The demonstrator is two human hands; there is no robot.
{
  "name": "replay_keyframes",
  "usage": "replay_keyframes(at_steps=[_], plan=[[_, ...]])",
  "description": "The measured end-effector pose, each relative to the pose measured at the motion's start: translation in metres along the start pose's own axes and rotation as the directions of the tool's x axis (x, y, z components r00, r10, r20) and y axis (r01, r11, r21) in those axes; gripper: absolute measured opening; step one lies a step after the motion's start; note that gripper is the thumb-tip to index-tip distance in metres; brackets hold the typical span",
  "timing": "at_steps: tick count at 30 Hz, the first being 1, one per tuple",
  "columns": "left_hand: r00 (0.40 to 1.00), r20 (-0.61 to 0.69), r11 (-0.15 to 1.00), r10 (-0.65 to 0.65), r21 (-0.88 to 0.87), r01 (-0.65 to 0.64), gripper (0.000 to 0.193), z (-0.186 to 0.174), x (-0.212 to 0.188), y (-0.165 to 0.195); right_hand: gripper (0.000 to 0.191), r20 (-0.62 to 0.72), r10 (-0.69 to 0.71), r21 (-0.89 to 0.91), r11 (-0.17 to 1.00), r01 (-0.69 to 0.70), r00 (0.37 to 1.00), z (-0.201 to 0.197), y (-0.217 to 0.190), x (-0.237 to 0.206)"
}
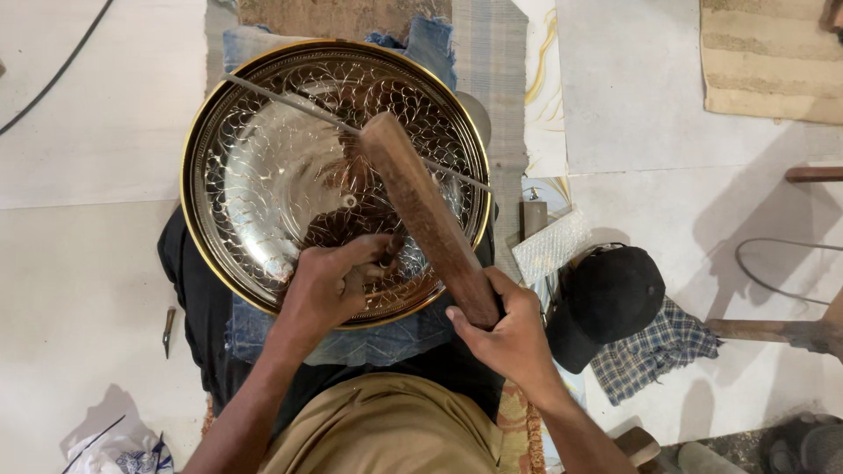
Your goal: The person hammers a metal tray with a wooden mallet while holding a chisel against the surface. The tray is placed on the lap and the person repeatedly strikes the chisel to create or refine a pattern.
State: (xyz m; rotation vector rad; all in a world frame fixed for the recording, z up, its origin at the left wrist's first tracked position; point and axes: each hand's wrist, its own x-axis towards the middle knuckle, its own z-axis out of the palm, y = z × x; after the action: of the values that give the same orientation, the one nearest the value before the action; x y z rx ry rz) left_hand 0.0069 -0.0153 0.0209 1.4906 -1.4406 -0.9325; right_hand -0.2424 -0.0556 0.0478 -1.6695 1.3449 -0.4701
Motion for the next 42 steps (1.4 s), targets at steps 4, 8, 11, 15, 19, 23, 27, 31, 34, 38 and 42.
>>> replay_keyframes(at_steps=[4,8,11,15,19,23,27,31,34,38,42], plan=[[0.998,-0.023,0.984,0.062,0.167,-0.058,0.062,0.004,-0.009,0.0,0.036,-0.02,-0.091,-0.079,0.993,0.089,0.996,-0.005,-0.005,0.005],[0.999,-0.025,0.996,-0.042,0.073,0.044,0.06,0.007,-0.009,-0.003,0.041,-0.015,-0.155,-0.113,0.982,0.152,0.988,-0.012,-0.013,0.01],[0.997,-0.076,0.999,0.023,0.025,-0.021,0.05,0.007,-0.005,-0.004,0.041,0.001,-0.194,-0.054,0.98,0.194,0.981,-0.018,-0.022,0.017],[0.999,-0.048,0.999,0.01,0.052,-0.008,0.047,0.007,-0.005,-0.005,0.03,0.02,-0.253,0.025,0.967,0.252,0.967,-0.031,-0.04,0.021],[0.996,-0.058,0.996,0.065,0.069,-0.061,0.056,0.009,-0.005,-0.007,0.033,0.159,-0.244,-0.375,0.881,0.287,0.957,-0.042,-0.058,0.025],[0.996,-0.048,0.993,0.07,0.095,-0.066,0.06,0.009,-0.008,-0.011,0.026,0.081,-0.208,-0.288,0.931,0.223,0.975,-0.034,-0.069,0.022],[0.996,-0.038,0.987,0.079,0.146,-0.073,0.057,0.011,-0.009,-0.017,0.032,0.237,-0.209,-0.581,0.752,0.311,0.949,-0.034,-0.068,0.023],[0.999,-0.028,0.985,0.038,0.171,-0.033,0.056,0.014,-0.011,-0.026,0.032,0.178,-0.185,-0.338,0.911,0.236,0.967,-0.035,-0.062,0.024],[0.99,-0.043,0.973,0.133,0.194,-0.123,0.052,0.016,-0.009,-0.03,0.034,0.213,-0.212,-0.45,0.845,0.288,0.954,-0.039,-0.057,0.024],[0.997,-0.036,0.986,0.075,0.154,-0.069,0.056,0.014,-0.009,-0.028,0.042,0.198,-0.248,-0.454,0.834,0.313,0.948,-0.039,-0.052,0.024],[0.995,-0.04,0.983,0.097,0.162,-0.089,0.056,0.013,-0.007,-0.024,0.03,0.126,-0.247,-0.252,0.929,0.272,0.961,-0.032,-0.05,0.026]])
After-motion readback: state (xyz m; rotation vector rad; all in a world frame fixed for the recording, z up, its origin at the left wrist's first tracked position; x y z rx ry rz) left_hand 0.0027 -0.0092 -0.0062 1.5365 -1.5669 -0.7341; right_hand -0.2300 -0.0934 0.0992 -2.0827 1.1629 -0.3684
